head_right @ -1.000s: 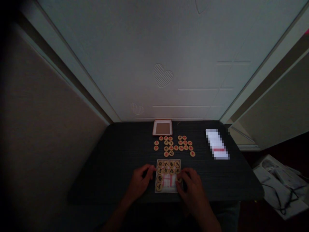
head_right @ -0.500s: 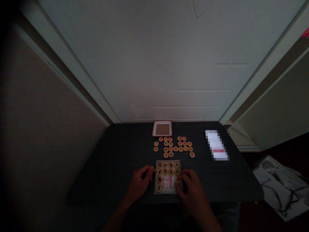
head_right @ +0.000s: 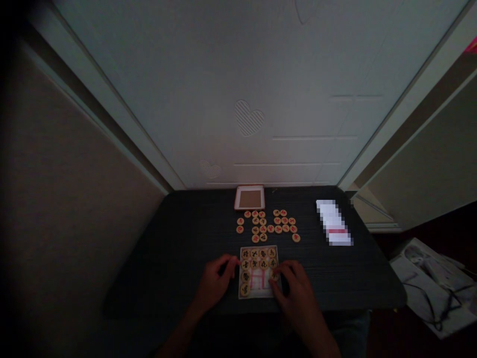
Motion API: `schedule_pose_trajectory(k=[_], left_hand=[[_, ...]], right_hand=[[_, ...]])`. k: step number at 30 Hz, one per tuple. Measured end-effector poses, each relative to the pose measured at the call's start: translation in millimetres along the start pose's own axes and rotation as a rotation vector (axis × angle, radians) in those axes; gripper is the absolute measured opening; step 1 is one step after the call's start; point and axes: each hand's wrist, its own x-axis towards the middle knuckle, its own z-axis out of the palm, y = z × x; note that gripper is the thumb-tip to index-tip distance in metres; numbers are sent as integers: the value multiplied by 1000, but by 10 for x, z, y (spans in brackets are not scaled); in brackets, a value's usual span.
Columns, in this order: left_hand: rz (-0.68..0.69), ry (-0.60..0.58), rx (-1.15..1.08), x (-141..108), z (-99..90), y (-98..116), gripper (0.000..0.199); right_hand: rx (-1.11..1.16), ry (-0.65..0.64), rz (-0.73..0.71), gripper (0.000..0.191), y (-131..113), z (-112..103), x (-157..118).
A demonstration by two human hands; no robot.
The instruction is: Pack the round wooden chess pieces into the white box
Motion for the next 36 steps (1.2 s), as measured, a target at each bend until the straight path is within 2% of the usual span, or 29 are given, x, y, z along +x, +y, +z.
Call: schedule_pose_trajectory(k=[7, 12, 18, 22, 30, 36], left_hand=[[-3, -12, 8, -3, 13, -41, 34], [53, -24, 49, -12, 56, -63, 18], [140, -36, 138, -29, 45, -5, 15], [155, -73, 134, -54, 26, 43, 19], [109, -69, 172, -69, 56, 69, 30], [130, -53, 160, -55, 64, 51, 26]], right_hand=[[-40, 11, -24, 27, 24, 20, -12], [-57, 15, -35, 28, 49, 39, 7], [-95, -15, -42, 30, 30, 31, -11], [-135, -33, -72, 28, 7, 30, -16], [-147, -22, -95, 28, 22, 58, -5], [-111, 13, -87, 30, -1, 33, -5]])
